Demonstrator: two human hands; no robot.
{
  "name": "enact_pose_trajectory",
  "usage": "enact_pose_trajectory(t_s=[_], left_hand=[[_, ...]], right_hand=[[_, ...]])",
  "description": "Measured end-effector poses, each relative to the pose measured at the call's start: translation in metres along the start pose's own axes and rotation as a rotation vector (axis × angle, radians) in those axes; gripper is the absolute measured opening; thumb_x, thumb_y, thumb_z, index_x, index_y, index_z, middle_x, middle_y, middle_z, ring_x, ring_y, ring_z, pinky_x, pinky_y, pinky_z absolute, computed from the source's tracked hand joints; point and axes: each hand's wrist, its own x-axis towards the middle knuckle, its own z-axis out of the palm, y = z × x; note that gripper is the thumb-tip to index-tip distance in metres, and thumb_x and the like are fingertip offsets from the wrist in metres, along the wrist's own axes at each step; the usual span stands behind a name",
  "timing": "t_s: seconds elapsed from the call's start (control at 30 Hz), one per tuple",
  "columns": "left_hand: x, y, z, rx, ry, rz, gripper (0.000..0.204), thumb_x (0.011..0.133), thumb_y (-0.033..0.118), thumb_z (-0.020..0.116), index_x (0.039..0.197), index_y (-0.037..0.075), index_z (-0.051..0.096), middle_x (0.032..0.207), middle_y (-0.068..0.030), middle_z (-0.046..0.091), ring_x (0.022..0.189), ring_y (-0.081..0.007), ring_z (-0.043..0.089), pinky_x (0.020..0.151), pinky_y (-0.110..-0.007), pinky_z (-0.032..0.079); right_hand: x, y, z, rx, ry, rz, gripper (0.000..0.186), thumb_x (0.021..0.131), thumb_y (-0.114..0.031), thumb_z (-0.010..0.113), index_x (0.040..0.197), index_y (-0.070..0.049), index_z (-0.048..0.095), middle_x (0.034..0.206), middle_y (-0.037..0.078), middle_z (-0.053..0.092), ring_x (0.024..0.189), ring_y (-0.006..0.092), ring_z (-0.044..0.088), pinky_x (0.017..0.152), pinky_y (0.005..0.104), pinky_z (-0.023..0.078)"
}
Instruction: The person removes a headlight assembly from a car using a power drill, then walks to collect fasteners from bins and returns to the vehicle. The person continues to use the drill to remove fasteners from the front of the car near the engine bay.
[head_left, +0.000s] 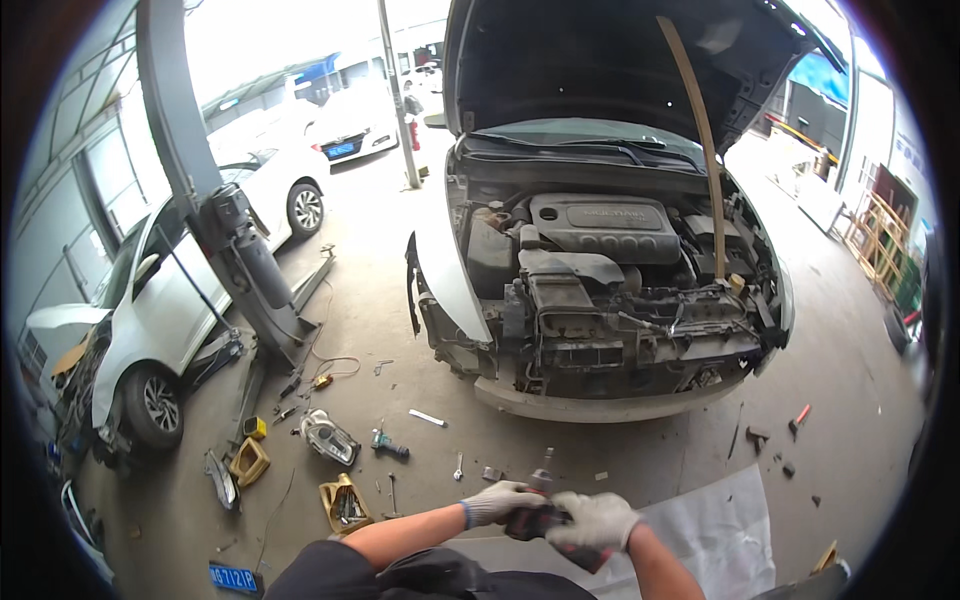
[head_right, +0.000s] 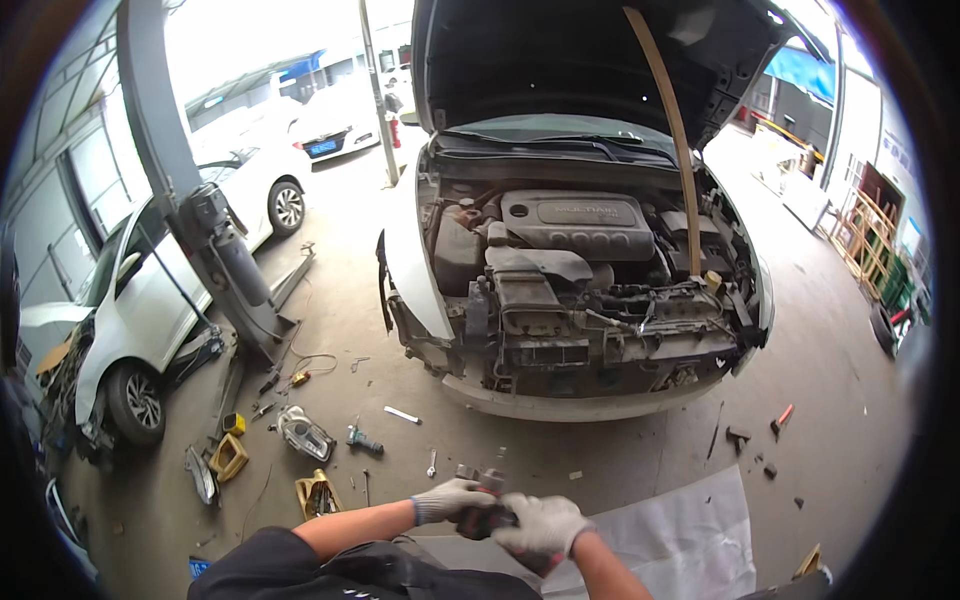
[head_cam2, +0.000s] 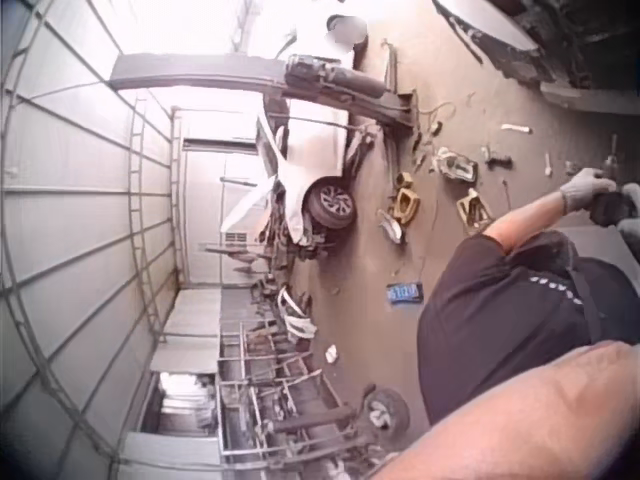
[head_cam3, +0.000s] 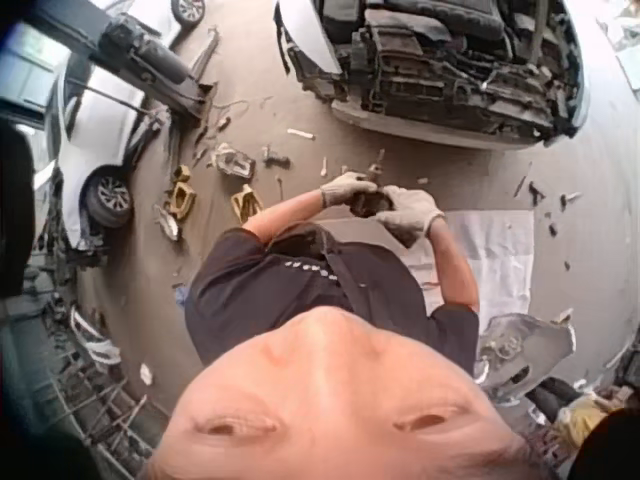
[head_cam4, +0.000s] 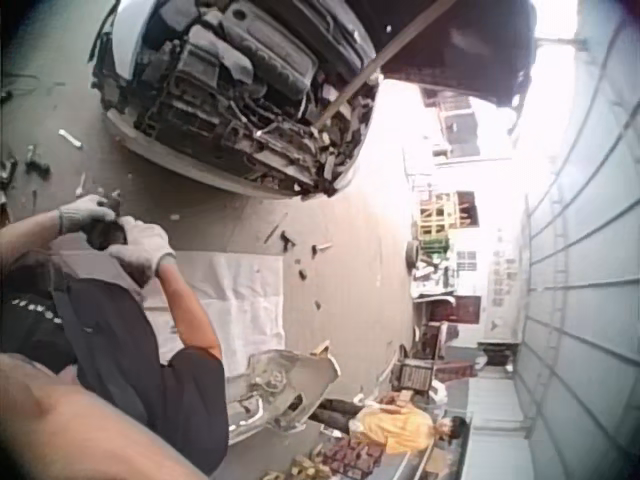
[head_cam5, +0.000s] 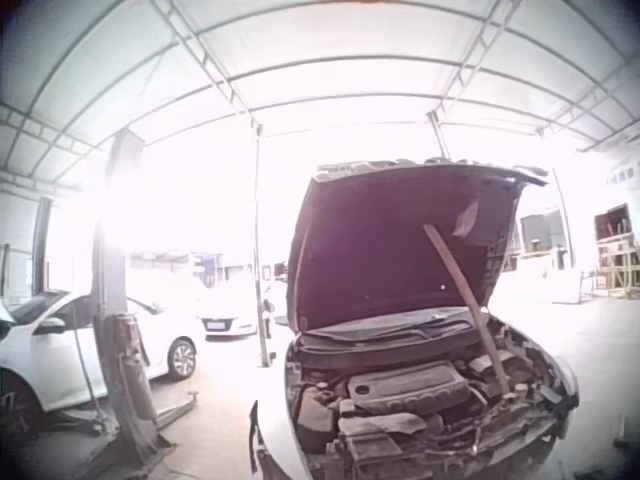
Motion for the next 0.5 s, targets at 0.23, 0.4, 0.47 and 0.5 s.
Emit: enact_pose_trajectory(t_s=[0.23,0.4,0.47,0.5], left_hand=[[0.063,0.091,0.175,0.073,-0.038,-0.167,0.047,0.082,0.056,0.071,0.079,0.010,0.069,0.061,0.0003,0.056,0.049,-0.0091,0.046,0.043,-0.027,0.031],[0.119,0.126,0.211,-0.270,-0.066,-0.272,0.039,0.098,0.042,0.056,0.095,0.006,0.068,0.078,-0.0058,0.065,0.049,-0.0097,0.049,0.040,-0.024,0.037],[0.157,0.144,0.229,-0.042,-0.168,0.168,0.025,0.100,0.024,0.054,0.091,0.004,0.065,0.078,-0.0064,0.068,0.040,-0.0092,0.044,0.038,-0.026,0.039],[0.174,0.160,0.239,-0.147,-0.180,0.084,0.022,0.099,0.022,0.055,0.092,0.004,0.065,0.080,-0.0064,0.069,0.041,-0.0089,0.045,0.038,-0.025,0.040]], right_hand=[[-0.095,0.107,0.091,-0.386,0.563,0.509,0.055,0.086,-0.029,0.059,0.135,-0.007,0.049,0.098,0.014,0.066,0.086,0.0309,0.067,0.073,0.0464,0.050],[-0.122,0.188,0.090,0.184,0.730,0.575,0.062,0.082,-0.032,0.066,0.135,-0.008,0.044,0.103,0.018,0.068,0.097,0.0379,0.068,0.086,0.0465,0.053],[-0.138,0.226,0.088,0.581,0.812,0.665,0.051,0.082,-0.036,0.069,0.122,-0.008,0.057,0.098,0.020,0.069,0.096,0.0394,0.067,0.085,0.0471,0.053],[-0.145,0.247,0.093,0.614,0.875,0.670,0.045,0.081,-0.036,0.070,0.116,-0.008,0.061,0.096,0.020,0.070,0.094,0.0399,0.067,0.083,0.0475,0.053]])
